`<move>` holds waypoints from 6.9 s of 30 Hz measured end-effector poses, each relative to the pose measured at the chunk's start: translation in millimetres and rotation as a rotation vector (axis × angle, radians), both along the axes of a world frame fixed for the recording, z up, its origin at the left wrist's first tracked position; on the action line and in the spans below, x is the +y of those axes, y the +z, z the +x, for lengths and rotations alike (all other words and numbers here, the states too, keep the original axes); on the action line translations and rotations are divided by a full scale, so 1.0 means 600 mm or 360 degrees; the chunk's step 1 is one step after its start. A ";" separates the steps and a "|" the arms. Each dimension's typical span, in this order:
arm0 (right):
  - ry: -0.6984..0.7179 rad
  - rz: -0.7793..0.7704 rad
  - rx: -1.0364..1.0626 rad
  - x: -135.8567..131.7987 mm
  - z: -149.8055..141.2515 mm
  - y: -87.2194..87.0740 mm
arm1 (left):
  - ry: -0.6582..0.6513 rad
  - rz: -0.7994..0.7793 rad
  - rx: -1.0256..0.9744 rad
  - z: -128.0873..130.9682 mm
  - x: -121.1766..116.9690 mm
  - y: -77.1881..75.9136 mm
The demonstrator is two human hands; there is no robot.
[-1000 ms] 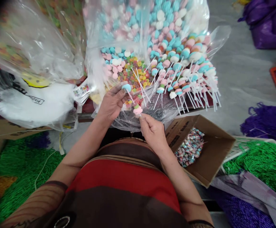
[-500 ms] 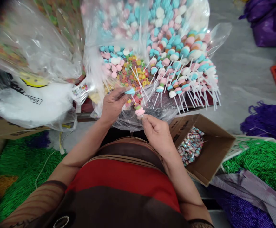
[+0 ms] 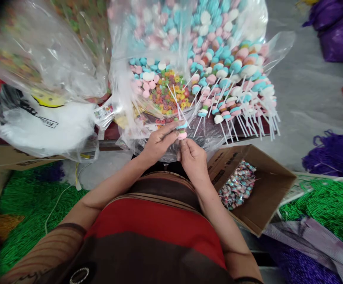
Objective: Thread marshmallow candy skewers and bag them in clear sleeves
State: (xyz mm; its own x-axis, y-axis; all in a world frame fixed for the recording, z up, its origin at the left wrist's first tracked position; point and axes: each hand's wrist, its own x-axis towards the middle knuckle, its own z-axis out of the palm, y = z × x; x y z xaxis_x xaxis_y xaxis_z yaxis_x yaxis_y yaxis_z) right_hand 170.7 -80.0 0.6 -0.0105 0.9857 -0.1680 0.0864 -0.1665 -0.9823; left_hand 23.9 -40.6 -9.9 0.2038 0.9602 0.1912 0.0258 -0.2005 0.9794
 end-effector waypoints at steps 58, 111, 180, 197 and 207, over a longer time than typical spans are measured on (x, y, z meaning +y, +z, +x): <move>0.0197 0.0011 -0.0037 0.023 -0.022 0.002 | 0.0196 -0.0095 0.0151 -0.109 0.122 0.014; -0.0020 -0.0158 0.0465 0.016 -0.009 -0.011 | 0.0031 0.0089 0.0303 -0.078 0.106 0.040; -0.0317 0.0103 0.0294 0.071 -0.025 0.012 | 0.0157 -0.0685 -0.0743 0.005 0.020 0.020; 0.0227 0.0043 -0.0026 -0.034 0.026 0.018 | 0.0217 -0.0853 -0.0885 -0.026 0.051 0.000; 0.0126 0.0081 -0.0149 -0.027 0.029 0.004 | 0.0386 -0.0677 -0.0802 -0.021 0.042 -0.011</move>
State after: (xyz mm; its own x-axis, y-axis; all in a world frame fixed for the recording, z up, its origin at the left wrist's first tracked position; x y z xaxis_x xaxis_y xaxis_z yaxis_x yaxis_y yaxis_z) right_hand 188.0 -96.4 2.9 -0.0756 0.9897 -0.1219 0.1887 -0.1058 -0.9763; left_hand 11.5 -15.5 -16.4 -0.0405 0.9797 -0.1965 -0.4561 0.1568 0.8760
